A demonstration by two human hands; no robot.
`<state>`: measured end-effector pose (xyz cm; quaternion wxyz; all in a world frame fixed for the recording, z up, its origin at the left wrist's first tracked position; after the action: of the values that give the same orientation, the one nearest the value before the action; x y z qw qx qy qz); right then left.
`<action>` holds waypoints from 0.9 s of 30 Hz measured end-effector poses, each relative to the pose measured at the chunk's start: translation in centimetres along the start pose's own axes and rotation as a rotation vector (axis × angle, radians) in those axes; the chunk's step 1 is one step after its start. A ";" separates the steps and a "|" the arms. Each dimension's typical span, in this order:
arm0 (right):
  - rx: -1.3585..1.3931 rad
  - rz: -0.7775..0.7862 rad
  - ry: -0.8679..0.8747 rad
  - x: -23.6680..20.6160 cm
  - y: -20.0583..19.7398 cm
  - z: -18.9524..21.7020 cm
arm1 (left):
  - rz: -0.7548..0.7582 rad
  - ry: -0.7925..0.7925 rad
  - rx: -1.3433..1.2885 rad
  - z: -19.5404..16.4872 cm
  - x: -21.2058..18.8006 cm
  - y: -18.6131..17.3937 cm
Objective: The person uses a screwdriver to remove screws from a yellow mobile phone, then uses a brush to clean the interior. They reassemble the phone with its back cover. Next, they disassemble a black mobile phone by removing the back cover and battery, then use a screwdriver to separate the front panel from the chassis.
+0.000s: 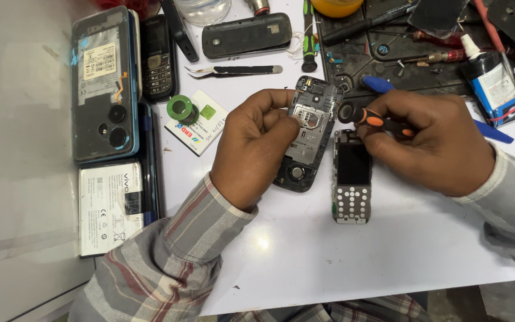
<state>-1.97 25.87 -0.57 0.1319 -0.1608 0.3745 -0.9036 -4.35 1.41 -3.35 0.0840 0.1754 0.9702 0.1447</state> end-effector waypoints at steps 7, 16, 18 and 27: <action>-0.055 -0.009 0.057 0.0 -0.1 0.3 | 0.006 0.015 -0.052 0.2 0.1 0.0; 0.003 -0.108 -0.101 -0.2 -0.4 -0.2 | 0.026 -0.017 0.002 -0.4 -0.1 0.2; 0.182 -0.215 -0.062 -0.7 -0.7 -0.9 | 0.037 -0.023 0.002 -0.5 -0.2 0.3; 0.593 -0.247 -0.209 -1.0 -2.0 -0.4 | 0.105 -0.077 0.044 -0.2 -0.5 0.6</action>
<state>-1.44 27.82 0.42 0.1002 -0.2516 0.0575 -0.9609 -3.74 1.74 -2.90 0.1097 0.2333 0.9586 0.1207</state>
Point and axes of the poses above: each hand's wrist, its own x-axis towards the middle knuckle, its own y-axis out of the palm, z = x × y, the point moved 1 cm from there along x, towards the middle knuckle, and after that the axes turned 4 degrees about -y, right-handed, at the moved point
